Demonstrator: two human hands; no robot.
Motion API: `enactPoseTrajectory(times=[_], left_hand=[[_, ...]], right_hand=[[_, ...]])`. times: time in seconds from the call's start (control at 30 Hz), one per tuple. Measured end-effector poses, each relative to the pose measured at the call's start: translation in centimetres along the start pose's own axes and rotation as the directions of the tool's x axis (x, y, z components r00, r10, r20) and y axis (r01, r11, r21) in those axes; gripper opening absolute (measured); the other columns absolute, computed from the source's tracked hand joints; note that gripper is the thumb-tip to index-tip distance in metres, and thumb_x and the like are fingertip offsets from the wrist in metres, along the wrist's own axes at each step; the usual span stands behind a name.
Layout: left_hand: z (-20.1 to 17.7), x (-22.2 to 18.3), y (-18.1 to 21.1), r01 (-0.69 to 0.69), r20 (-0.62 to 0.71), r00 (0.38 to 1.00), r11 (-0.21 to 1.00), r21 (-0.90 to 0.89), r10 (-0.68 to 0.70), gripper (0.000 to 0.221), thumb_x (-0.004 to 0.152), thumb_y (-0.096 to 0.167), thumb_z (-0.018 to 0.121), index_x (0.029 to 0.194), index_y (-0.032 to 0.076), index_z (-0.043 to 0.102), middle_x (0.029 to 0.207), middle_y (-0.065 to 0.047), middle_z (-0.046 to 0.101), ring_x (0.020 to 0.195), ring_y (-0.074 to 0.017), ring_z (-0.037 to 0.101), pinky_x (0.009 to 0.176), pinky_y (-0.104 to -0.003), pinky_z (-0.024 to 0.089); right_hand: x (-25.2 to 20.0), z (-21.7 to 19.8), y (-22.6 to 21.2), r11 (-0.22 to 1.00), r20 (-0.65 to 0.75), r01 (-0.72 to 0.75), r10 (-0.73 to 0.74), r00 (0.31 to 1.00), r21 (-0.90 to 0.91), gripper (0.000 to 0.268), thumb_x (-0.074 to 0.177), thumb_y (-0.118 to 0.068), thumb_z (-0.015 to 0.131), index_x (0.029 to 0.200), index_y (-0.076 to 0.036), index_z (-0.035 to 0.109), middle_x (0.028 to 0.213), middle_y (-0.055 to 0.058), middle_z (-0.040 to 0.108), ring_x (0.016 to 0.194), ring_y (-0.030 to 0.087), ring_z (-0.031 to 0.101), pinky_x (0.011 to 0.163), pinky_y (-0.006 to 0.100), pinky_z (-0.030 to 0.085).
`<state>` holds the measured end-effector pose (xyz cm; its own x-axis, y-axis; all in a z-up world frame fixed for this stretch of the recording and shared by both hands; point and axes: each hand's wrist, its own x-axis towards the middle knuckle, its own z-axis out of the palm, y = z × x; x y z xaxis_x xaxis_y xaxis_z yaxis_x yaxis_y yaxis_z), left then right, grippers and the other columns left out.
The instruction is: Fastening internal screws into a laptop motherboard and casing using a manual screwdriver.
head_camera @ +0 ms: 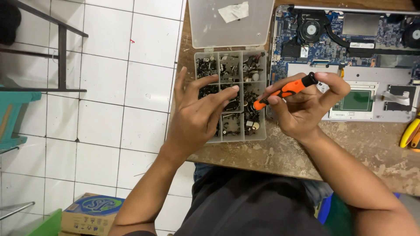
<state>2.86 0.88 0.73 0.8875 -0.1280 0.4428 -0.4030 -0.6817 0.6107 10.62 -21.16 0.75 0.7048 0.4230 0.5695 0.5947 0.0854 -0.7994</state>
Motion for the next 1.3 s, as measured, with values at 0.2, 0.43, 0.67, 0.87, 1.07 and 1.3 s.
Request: enactPoseTrajectory(times=[0.2,0.43,0.67,0.87,1.07,1.3], left_hand=[[0.0,1.2,0.0,-0.057,0.011,0.998,0.998,0.016,0.057,0.026,0.106,0.010,0.068,0.132,0.013,0.064,0.099,-0.003,0.079,0.124,-0.0342,0.067,0.126,-0.062,0.016],[-0.1,2.2,0.5,-0.064,0.012,0.998,0.998,-0.013,0.064,0.026,0.105,0.012,0.071,0.130,0.014,0.066,0.108,-0.004,0.077,0.119,-0.0313,0.067,0.125,-0.061,0.019],[0.1,2.2,0.3,-0.024,0.111,0.994,0.995,0.102,0.013,0.035,0.099,0.014,0.077,0.131,0.014,0.064,0.118,-0.005,0.078,0.131,-0.0372,0.058,0.121,-0.071,0.012],[-1.5,2.1,0.7,-0.030,0.241,0.971,0.997,0.069,0.012,0.009,0.085,0.012,0.077,0.091,0.016,0.072,0.132,-0.010,0.063,0.138,-0.0417,0.047,0.120,-0.076,0.006],[-1.1,0.6,1.2,-0.014,0.458,0.885,0.980,0.198,-0.080,0.018,0.082,0.027,0.062,0.085,0.026,0.079,0.162,-0.014,0.033,0.152,-0.0440,0.017,0.118,-0.078,-0.001],[-0.7,-0.9,2.1,-0.071,0.459,0.883,0.937,0.343,-0.101,0.013,0.081,0.028,0.060,0.084,0.022,0.071,0.169,-0.016,0.009,0.156,-0.0429,0.004,0.116,-0.084,0.008]], right_hand=[[-0.6,0.0,0.1,1.000,-0.027,0.014,-0.014,1.000,-0.012,0.058,0.101,0.007,0.056,0.134,-0.022,0.018,0.061,0.023,0.051,0.062,0.037,0.064,0.061,0.042,0.059],[-1.1,-0.6,0.1,0.999,-0.064,0.029,-0.031,0.997,-0.025,0.056,0.102,0.006,0.055,0.134,-0.022,0.017,0.068,0.027,0.054,0.060,0.037,0.064,0.062,0.045,0.062],[-1.8,-0.4,0.5,1.000,-0.083,0.022,-0.021,0.996,0.010,0.056,0.102,0.005,0.056,0.134,-0.021,0.018,0.076,0.029,0.057,0.061,0.036,0.064,0.061,0.042,0.060],[-2.0,-0.1,0.3,1.000,-0.088,-0.003,0.005,0.996,0.020,0.055,0.102,0.004,0.057,0.132,-0.022,0.019,0.080,0.029,0.057,0.061,0.036,0.064,0.061,0.043,0.062],[-3.0,-0.1,1.1,0.986,-0.061,0.138,-0.144,0.988,-0.096,0.060,0.100,0.005,0.065,0.133,-0.020,0.021,0.141,0.001,0.029,0.068,0.034,0.068,0.060,0.042,0.064],[-2.6,0.1,0.5,0.983,-0.019,0.174,-0.175,0.984,-0.064,0.064,0.095,0.008,0.064,0.135,-0.021,0.023,0.084,0.025,0.061,0.068,0.033,0.071,0.062,0.035,0.062]])
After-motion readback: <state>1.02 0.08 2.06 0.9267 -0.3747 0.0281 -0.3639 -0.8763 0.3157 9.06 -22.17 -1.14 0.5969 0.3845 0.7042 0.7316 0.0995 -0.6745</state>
